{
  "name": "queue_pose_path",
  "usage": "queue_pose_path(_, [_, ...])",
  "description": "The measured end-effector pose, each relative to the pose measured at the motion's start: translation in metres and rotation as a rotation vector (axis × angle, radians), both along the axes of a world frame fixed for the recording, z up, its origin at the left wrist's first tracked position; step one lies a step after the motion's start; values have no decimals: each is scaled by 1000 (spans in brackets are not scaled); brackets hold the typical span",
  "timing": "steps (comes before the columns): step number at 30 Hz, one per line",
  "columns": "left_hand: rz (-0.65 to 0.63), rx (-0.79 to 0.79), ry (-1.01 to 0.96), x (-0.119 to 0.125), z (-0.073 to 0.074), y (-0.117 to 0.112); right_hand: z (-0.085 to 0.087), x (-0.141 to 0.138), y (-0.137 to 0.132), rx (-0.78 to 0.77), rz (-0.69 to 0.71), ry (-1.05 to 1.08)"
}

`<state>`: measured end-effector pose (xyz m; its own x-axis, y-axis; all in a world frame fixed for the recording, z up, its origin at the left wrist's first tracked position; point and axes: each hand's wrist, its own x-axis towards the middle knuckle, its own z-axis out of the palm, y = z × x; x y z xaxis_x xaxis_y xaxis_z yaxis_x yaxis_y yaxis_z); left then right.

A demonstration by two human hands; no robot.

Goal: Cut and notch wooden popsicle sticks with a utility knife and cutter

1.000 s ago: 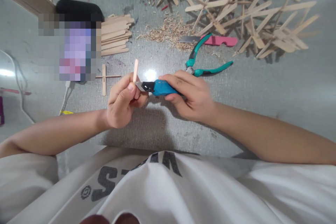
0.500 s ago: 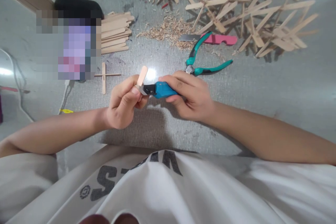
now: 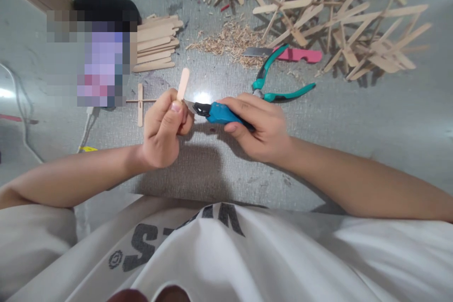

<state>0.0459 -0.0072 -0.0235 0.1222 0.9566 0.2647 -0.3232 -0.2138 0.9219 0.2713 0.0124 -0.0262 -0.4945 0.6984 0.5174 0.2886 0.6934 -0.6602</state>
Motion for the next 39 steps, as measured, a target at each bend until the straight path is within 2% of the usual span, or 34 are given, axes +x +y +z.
queue_pose_path(6, [-27,34,-37,-1,0,-3,-2,4,-2,-38,-25,-69])
queue_pose_path(11, [-61,62,-56,-3,0,-3,-1,4,-1,6,9,-44])
queue_pose_path(17, [-102,6,-36,-5,-1,-1,2,7,-3,-50,-21,-128])
queue_pose_path(22, [-97,-43,-13,-4,-1,-2,0,4,-3,-17,13,-46])
queue_pose_path(28, [-111,10,-37,-5,1,-3,-4,3,0,14,17,1])
queue_pose_path(34, [-206,80,-57,-8,1,-3,-1,7,2,18,84,-38])
queue_pose_path(39, [-275,119,10,-13,7,-5,3,8,0,5,130,-32])
